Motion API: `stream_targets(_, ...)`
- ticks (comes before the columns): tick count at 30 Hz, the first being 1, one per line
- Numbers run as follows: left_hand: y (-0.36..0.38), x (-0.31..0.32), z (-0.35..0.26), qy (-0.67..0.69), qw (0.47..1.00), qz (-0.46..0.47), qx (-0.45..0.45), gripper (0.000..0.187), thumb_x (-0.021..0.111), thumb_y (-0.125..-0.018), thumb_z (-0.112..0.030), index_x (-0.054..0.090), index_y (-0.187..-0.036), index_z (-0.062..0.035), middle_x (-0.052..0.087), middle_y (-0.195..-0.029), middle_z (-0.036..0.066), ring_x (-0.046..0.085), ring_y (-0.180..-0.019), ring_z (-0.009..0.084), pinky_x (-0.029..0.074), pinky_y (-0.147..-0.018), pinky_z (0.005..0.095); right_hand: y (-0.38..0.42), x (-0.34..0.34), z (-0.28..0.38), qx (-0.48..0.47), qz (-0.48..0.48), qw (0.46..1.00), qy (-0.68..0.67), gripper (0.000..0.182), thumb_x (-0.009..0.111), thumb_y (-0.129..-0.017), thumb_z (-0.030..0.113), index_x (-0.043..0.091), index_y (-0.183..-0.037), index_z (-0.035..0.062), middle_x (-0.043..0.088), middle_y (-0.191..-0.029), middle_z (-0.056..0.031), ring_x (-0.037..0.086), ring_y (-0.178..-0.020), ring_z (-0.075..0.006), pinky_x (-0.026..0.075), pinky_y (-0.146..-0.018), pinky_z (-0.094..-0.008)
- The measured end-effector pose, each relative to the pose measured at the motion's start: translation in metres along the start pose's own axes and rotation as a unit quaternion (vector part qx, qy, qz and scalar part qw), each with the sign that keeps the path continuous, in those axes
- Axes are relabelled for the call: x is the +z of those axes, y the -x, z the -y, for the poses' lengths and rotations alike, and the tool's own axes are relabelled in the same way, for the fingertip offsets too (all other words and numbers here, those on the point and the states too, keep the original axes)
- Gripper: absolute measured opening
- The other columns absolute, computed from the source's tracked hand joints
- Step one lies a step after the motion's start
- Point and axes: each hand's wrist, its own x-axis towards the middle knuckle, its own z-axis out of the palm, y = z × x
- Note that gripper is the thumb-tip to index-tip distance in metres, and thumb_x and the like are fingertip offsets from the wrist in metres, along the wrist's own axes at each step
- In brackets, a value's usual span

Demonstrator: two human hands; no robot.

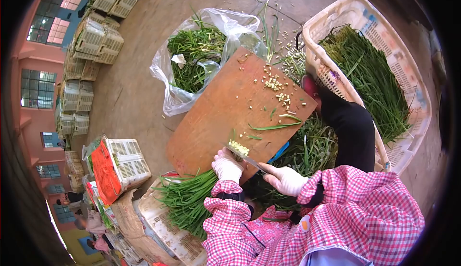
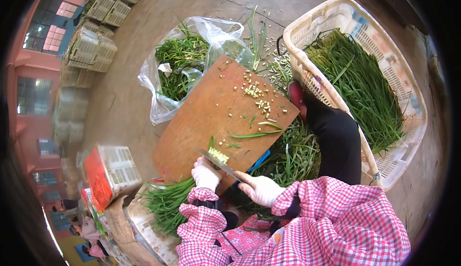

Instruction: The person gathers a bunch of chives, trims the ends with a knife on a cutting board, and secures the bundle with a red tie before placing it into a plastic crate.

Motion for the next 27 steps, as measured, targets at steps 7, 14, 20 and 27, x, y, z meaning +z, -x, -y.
stream_targets(7, 0.001, 0.005, 0.002, -0.017, 0.998, -0.051, 0.023, 0.069, 0.079, -0.064, -0.043, 0.052, -0.117, -0.0093, 0.052, -0.118, 0.011, 0.05, -0.113, 0.0279, 0.042, -0.093, 0.0431, -0.03, 0.016, -0.019, -0.035, -0.038, 0.998, -0.022, 0.048, 0.047, -0.094, 0.031, 0.041, -0.137, 0.014, 0.063, -0.095, -0.0241, 0.061, -0.09, -0.0407, 0.048, -0.079, -0.0434)
stream_targets(14, 0.002, 0.008, 0.005, -0.025, 0.997, -0.063, 0.034, 0.067, 0.077, -0.065, -0.042, 0.052, -0.114, -0.0061, 0.054, -0.114, 0.011, 0.051, -0.111, 0.0283, 0.043, -0.091, 0.0432, -0.014, 0.001, -0.009, 0.042, 0.028, 0.996, -0.075, 0.045, 0.046, -0.094, 0.032, 0.045, -0.134, 0.0099, 0.062, -0.107, -0.024, 0.059, -0.102, -0.0399, 0.046, -0.088, -0.0409)
stream_targets(20, -0.001, 0.017, 0.009, -0.066, 0.993, -0.091, 0.042, 0.074, 0.076, -0.063, -0.045, 0.047, -0.117, -0.0048, 0.055, -0.11, 0.013, 0.053, -0.106, 0.0302, 0.045, -0.086, 0.0448, -0.086, 0.029, -0.016, -0.026, -0.05, 0.996, -0.069, 0.045, 0.047, -0.093, 0.03, 0.046, -0.134, 0.0132, 0.061, -0.111, -0.0234, 0.058, -0.103, -0.0387, 0.045, -0.09, -0.0403)
stream_targets(27, 0.004, 0.018, 0.008, -0.024, 0.987, -0.147, 0.06, 0.067, 0.077, -0.063, -0.043, 0.05, -0.111, -0.0056, 0.055, -0.107, 0.013, 0.055, -0.102, 0.03, 0.045, -0.084, 0.0441, -0.059, -0.001, -0.054, -0.065, -0.036, 0.996, -0.046, 0.044, 0.046, -0.094, 0.032, 0.049, -0.133, 0.0116, 0.061, -0.116, -0.0182, 0.056, -0.113, -0.0336, 0.042, -0.096, -0.0383)
